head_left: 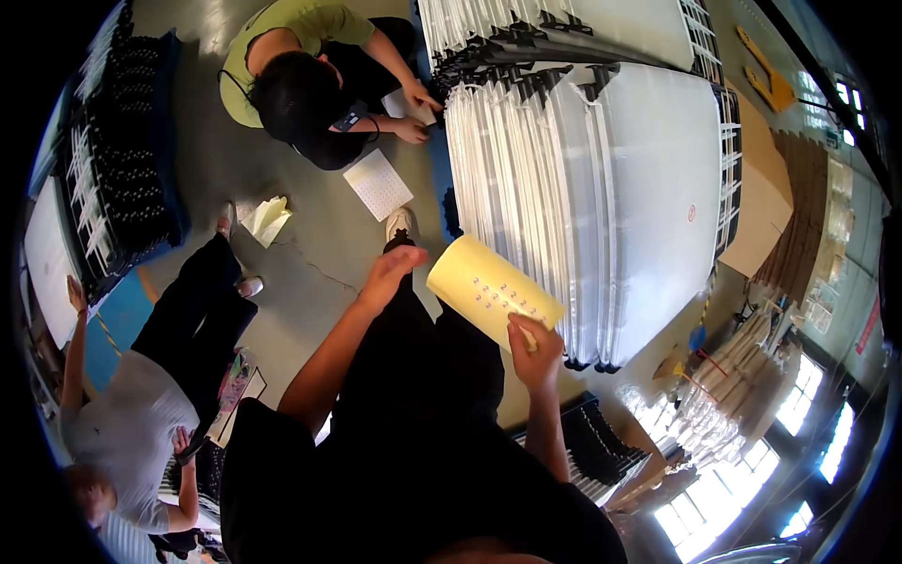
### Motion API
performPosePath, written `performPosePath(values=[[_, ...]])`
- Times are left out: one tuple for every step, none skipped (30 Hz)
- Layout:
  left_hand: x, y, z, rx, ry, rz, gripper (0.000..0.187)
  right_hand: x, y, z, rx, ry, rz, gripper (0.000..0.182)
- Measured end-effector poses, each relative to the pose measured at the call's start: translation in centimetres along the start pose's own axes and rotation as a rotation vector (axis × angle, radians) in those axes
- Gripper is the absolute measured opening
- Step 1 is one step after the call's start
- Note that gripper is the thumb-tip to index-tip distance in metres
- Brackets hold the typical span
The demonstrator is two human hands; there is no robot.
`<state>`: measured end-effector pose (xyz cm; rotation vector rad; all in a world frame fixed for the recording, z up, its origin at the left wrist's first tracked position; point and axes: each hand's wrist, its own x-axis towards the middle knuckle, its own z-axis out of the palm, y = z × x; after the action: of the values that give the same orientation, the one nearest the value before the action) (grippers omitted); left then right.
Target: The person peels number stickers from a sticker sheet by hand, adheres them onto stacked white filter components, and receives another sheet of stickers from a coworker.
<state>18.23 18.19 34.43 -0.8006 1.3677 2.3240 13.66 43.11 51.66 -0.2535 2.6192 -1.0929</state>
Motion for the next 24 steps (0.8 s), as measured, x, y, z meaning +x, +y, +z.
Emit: performPosePath(values=[[-0.4, 1.2, 0.7, 0.004, 0.001, 0.013, 0.034, 0.3, -0.3, 0.1, 0.038, 0.011, 0.023, 0.014], [-0.8, 2.2, 1.4, -0.038, -0.046, 0.038, 0.032, 0.2, -0.5, 0.1, 0.041, 0.015, 0.015, 0.014], [-1.6, 3.1, 2.1, -0.084, -0.09, 0.057, 0.03, -0.3, -0.8, -0.2, 0.077, -0.004, 0.044, 0.013], [-1.5, 3.9, 2.4, -0.081, -0.089, 0.073, 0.03, -0.1, -1.0, -0.3, 0.115, -0.018, 0.06, 0.012], [-1.2, 4.8, 2.8, -0.046, -0.127, 0.105, 0.031, -0.2, -1.4, -0.7, 0.089, -0.029, 0.068, 0.012], [-1.5, 5.5, 3.4, -0.012, -0.166, 0.129, 0.035, -0.4, -1.5, -1.0, 0.088, -0.03, 0.061, 0.012], [-1.9, 7.0, 4.1, -0.052, -0.158, 0.176, 0.042, -0.3, -1.3, -1.1, 0.098, -0.012, 0.033, 0.017], [-2.1, 8.4, 4.8, -0.045, -0.161, 0.178, 0.042, -0.2, -1.3, -1.0, 0.11, 0.007, 0.013, 0.023], [-2.8, 9.4, 5.5, -0.034, -0.127, 0.279, 0.041, -0.3, -2.1, -1.3, 0.246, 0.066, 0.087, 0.031], [-3.7, 10.2, 5.9, -0.02, -0.092, 0.375, 0.039, -0.1, -3.0, -1.2, 0.383, 0.126, 0.166, 0.039], [-4.4, 11.1, 6.0, 0.001, -0.091, 0.406, 0.039, 0.3, -2.8, -1.0, 0.389, 0.183, 0.085, 0.043], [-5.0, 11.8, 6.1, 0.02, -0.09, 0.441, 0.038, 0.6, -2.5, -1.0, 0.392, 0.24, 0.001, 0.048], [-5.6, 12.2, 6.1, 0.027, -0.094, 0.466, 0.036, 0.8, -2.6, -1.1, 0.398, 0.245, 0.006, 0.048], [-6.0, 12.5, 6.1, 0.034, -0.097, 0.462, 0.036, 1.0, -2.9, -1.3, 0.452, 0.205, 0.032, 0.046], [-6.5, 12.6, 6.1, 0.053, -0.078, 0.478, 0.036, 0.9, -3.3, -1.5, 0.506, 0.163, 0.058, 0.044], [-6.8, 12.8, 6.0, 0.073, -0.058, 0.499, 0.035, 0.9, -3.8, -1.6, 0.513, 0.165, 0.057, 0.044], [-6.9, 12.8, 6.2, 0.054, -0.025, 0.509, 0.033, 0.9, -4.3, -1.7, 0.566, 0.129, 0.09, 0.043], [-7.3, 12.9, 6.2, 0.059, -0.024, 0.511, 0.033, 0.7, -4.7, -1.6, 0.618, 0.092, 0.12, 0.041], [-7.5, 13.0, 6.2, 0.092, 0.057, 0.473, 0.032, 0.6, -4.6, -1.5, 0.641, 0.067, 0.141, 0.038], [-7.7, 13.0, 6.3, 0.123, 0.139, 0.433, 0.032, 0.6, -4.6, -1.2, 0.644, 0.067, 0.139, 0.038], [-8.2, 13.2, 6.6, 0.124, 0.14, 0.436, 0.032, 0.6, -4.7, -0.9, 0.645, 0.089, 0.1, 0.038], [-8.8, 13.7, 7.2, 0.472, 0.329, 0.717, 0.034, 0.7, -4.8, -0.7, 0.647, 0.112, 0.06, 0.037], [-9.4, 13.8, 7.8, 0.825, 0.52, 0.989, 0.036, 0.8, -4.9, -0.5, 0.648, 0.11, 0.057, 0.037], [-9.9, 13.5, 8.3, 0.826, 0.523, 0.992, 0.036, 0.9, -4.9, -0.4, 0.636, 0.127, 0.056, 0.037]])
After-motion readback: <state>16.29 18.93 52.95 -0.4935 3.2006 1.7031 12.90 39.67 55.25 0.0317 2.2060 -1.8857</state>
